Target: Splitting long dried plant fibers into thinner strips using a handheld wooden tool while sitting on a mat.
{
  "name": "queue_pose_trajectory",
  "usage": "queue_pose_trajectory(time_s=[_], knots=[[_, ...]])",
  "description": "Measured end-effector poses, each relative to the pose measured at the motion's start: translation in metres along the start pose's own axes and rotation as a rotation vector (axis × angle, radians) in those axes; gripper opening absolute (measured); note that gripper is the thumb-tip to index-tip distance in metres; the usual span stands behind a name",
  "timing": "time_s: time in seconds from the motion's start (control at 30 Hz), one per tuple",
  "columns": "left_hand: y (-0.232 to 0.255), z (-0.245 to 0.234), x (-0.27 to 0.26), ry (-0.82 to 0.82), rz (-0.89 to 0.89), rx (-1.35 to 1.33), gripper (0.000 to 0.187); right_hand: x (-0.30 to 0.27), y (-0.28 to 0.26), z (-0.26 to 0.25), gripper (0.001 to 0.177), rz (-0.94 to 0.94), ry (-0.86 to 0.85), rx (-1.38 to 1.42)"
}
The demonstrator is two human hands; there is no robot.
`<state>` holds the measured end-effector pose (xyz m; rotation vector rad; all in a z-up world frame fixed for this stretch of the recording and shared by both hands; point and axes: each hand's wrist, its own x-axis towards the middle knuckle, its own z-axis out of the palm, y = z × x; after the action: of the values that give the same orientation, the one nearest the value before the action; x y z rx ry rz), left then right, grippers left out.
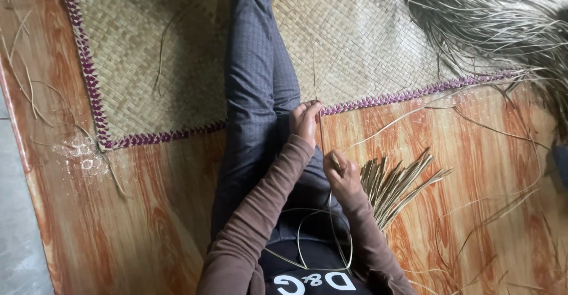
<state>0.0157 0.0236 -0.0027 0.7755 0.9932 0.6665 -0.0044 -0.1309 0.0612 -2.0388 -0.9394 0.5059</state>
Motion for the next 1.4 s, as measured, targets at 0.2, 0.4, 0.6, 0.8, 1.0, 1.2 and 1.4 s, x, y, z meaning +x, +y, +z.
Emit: queue_pose_trajectory(time_s=[0.2, 0.4, 0.6, 0.8, 1.0, 1.2, 1.4], knots=[[-0.009, 0.001, 0.014, 0.005, 0.013, -0.035, 0.017, -0.016, 0.029, -0.002, 0.013, -0.150, -0.014, 0.030], [-0.021, -0.001, 0.031, 0.010, -0.002, -0.054, 0.017, -0.043, 0.054, -0.001, 0.023, -0.161, -0.139, 0.149], [-0.023, -0.008, 0.056, -0.142, -0.110, -0.313, 0.010, -0.049, -0.008, -0.028, 0.010, -0.213, -0.350, 0.302], [-0.021, -0.006, 0.060, -0.131, -0.068, -0.166, 0.014, -0.053, -0.025, -0.045, 0.016, -0.226, -0.492, 0.532], [-0.015, -0.007, 0.074, -0.130, -0.092, -0.249, 0.011, -0.064, -0.025, -0.053, 0.011, -0.253, -0.657, 0.734], [0.048, 0.009, 0.047, -0.363, -0.150, -0.056, 0.025, -0.050, -0.039, -0.058, 0.013, -0.086, -0.363, 0.773], [0.036, 0.004, -0.040, -0.579, -0.212, -0.305, 0.018, 0.016, -0.014, -0.045, 0.011, 0.200, 0.420, 0.856]])
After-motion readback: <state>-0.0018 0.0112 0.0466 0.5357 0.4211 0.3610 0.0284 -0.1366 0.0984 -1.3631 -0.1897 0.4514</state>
